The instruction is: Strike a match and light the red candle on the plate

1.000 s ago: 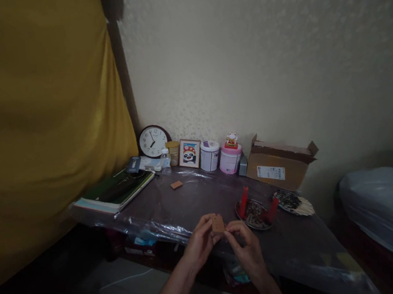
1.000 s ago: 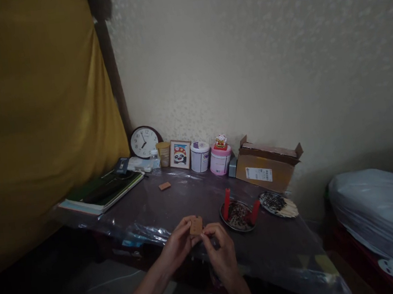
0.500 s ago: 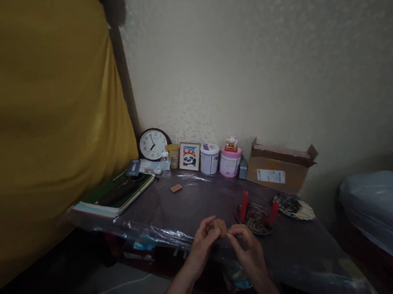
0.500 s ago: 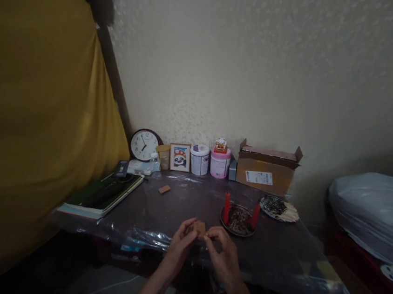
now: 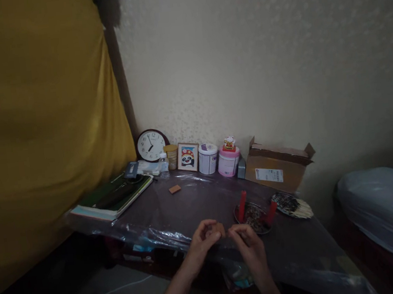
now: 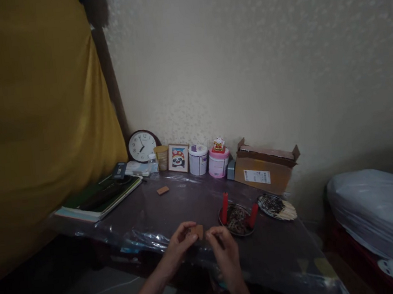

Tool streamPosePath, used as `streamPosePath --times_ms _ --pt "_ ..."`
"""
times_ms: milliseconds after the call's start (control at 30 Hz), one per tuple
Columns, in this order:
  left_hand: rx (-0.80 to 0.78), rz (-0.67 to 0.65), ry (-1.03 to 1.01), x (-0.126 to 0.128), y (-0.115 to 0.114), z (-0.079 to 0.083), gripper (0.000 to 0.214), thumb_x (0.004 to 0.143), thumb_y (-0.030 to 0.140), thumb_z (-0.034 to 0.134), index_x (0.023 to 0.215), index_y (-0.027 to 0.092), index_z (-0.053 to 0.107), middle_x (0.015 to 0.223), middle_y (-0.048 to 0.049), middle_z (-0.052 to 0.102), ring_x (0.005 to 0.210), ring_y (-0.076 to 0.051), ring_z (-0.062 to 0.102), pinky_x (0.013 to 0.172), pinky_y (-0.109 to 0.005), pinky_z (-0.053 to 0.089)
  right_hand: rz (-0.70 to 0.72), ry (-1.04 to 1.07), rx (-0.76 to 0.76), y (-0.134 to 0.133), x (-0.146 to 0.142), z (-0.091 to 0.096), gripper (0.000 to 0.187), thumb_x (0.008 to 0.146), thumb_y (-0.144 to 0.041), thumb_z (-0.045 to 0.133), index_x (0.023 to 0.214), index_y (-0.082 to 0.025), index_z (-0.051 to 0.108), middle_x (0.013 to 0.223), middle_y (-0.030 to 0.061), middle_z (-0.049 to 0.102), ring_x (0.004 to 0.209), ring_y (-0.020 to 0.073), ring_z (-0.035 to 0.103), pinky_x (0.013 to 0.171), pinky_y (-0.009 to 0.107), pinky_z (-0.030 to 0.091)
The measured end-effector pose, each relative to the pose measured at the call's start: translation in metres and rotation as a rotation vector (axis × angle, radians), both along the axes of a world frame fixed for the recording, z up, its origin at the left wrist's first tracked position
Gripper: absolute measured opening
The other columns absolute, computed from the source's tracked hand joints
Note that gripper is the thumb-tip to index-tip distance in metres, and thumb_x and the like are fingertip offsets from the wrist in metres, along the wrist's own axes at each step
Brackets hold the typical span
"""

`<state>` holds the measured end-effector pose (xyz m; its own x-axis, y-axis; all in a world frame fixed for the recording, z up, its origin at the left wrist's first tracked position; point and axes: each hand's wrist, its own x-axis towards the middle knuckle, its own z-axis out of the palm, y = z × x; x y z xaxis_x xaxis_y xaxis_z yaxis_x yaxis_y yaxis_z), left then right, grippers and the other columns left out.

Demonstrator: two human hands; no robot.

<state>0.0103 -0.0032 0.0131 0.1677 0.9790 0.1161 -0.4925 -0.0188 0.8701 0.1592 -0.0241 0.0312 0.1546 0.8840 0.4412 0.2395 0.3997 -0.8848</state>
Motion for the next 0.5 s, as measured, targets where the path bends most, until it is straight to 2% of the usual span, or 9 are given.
streamPosePath --times_ms 133,233,500 --pt "-0.083 -0.040 -0.083 0.002 0.003 -0.008 0.030 0.065 0.028 0.071 0.092 0.018 0.062 0.083 -0.0027 0.068 0.073 -0.015 0.060 0.070 -0.026 0.041 0.002 0.356 -0.083 0.007 0.007 0.001 0.024 0.072 -0.032 0.066 0.091 -0.020 0.057 0.070 -0.0004 0.066 0.067 0.0145 0.062 0.068 0.026 0.048" --pt "-0.128 -0.063 -0.130 0.004 0.004 -0.010 0.030 0.064 0.027 0.073 0.090 0.017 0.063 0.081 -0.0039 0.069 0.073 -0.016 0.061 0.072 -0.027 0.041 0.007 0.527 -0.172 0.010 0.013 0.000 0.027 0.070 -0.035 0.068 0.091 -0.018 0.060 0.074 0.0016 0.068 0.067 0.0148 0.063 0.067 0.027 0.049" --pt "-0.126 -0.122 -0.161 0.011 -0.008 0.001 0.025 0.066 0.020 0.071 0.090 0.017 0.066 0.088 -0.0058 0.072 0.081 -0.016 0.063 0.080 -0.027 0.041 0.069 0.656 -0.184 0.011 0.018 0.000 0.022 0.068 -0.037 0.069 0.082 -0.020 0.064 0.074 0.0015 0.070 0.070 0.0157 0.065 0.073 0.030 0.050"
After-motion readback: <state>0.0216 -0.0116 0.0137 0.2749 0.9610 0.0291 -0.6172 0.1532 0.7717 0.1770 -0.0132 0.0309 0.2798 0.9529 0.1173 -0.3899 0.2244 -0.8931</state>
